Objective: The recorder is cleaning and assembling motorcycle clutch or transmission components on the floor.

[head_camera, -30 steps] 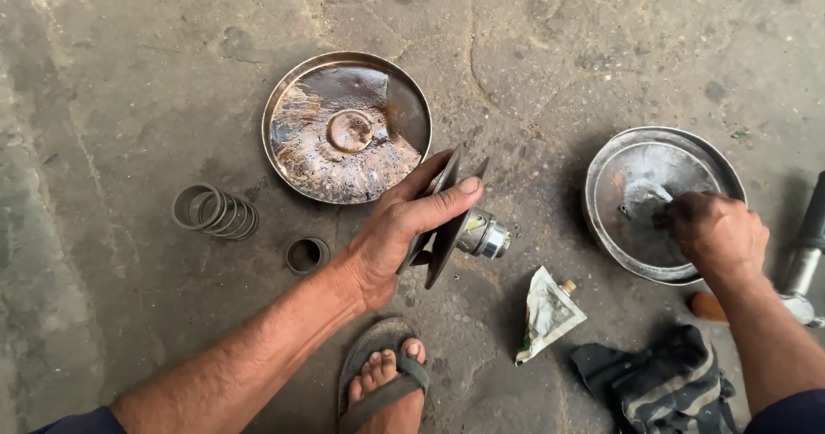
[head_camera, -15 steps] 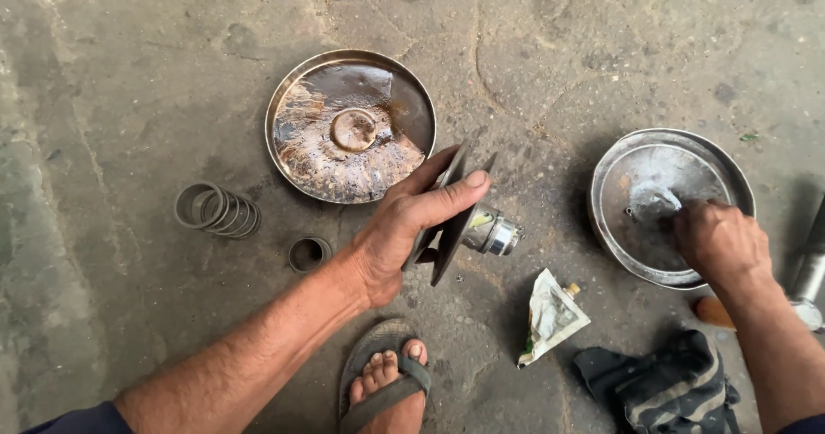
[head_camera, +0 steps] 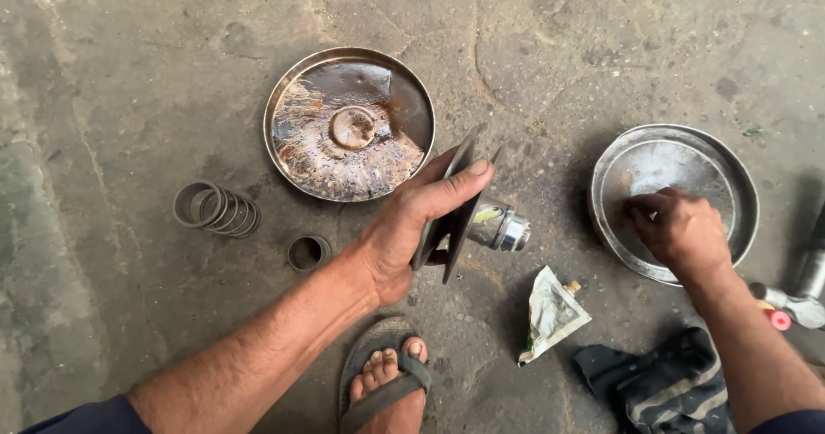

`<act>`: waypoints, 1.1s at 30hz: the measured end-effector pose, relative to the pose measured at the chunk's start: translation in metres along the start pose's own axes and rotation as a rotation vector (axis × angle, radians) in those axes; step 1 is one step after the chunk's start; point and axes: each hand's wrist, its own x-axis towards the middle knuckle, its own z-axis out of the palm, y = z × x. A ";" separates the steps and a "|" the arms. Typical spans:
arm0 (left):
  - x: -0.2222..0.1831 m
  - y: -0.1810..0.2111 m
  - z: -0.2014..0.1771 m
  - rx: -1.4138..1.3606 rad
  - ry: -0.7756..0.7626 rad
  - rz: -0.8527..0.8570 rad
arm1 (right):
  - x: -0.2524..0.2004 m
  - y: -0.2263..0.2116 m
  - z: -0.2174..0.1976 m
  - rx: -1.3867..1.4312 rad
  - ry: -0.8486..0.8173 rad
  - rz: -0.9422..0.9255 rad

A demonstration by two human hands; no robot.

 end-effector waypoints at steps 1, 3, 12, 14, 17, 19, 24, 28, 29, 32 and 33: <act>0.000 -0.001 -0.001 -0.039 -0.033 0.028 | -0.001 -0.004 0.000 -0.073 -0.003 -0.030; 0.000 -0.001 -0.001 -0.080 -0.067 0.057 | -0.001 -0.009 -0.003 -0.148 -0.006 -0.060; 0.004 -0.013 -0.005 -0.046 -0.001 -0.027 | 0.003 -0.018 -0.020 -0.214 -0.105 -0.041; 0.006 -0.023 -0.010 -0.116 -0.010 -0.022 | -0.002 -0.029 -0.034 -0.013 -0.041 0.121; -0.006 -0.008 0.003 -0.323 -0.080 0.042 | -0.024 -0.062 -0.052 0.400 0.019 0.366; -0.007 0.002 0.009 -0.433 -0.023 -0.043 | -0.048 -0.111 -0.063 0.533 0.031 0.340; -0.001 -0.016 0.011 -0.521 -0.070 0.001 | -0.095 -0.208 -0.081 0.759 -0.069 0.381; -0.014 -0.015 0.022 -0.455 -0.024 -0.035 | -0.105 -0.233 -0.087 0.650 -0.067 0.336; -0.017 -0.014 0.025 -0.432 -0.008 -0.064 | -0.106 -0.237 -0.090 0.637 -0.078 0.363; -0.018 -0.025 0.025 -0.474 -0.068 -0.036 | -0.109 -0.243 -0.100 0.495 -0.005 0.196; -0.018 -0.027 0.026 -0.475 -0.072 -0.035 | -0.110 -0.247 -0.105 0.491 -0.002 0.197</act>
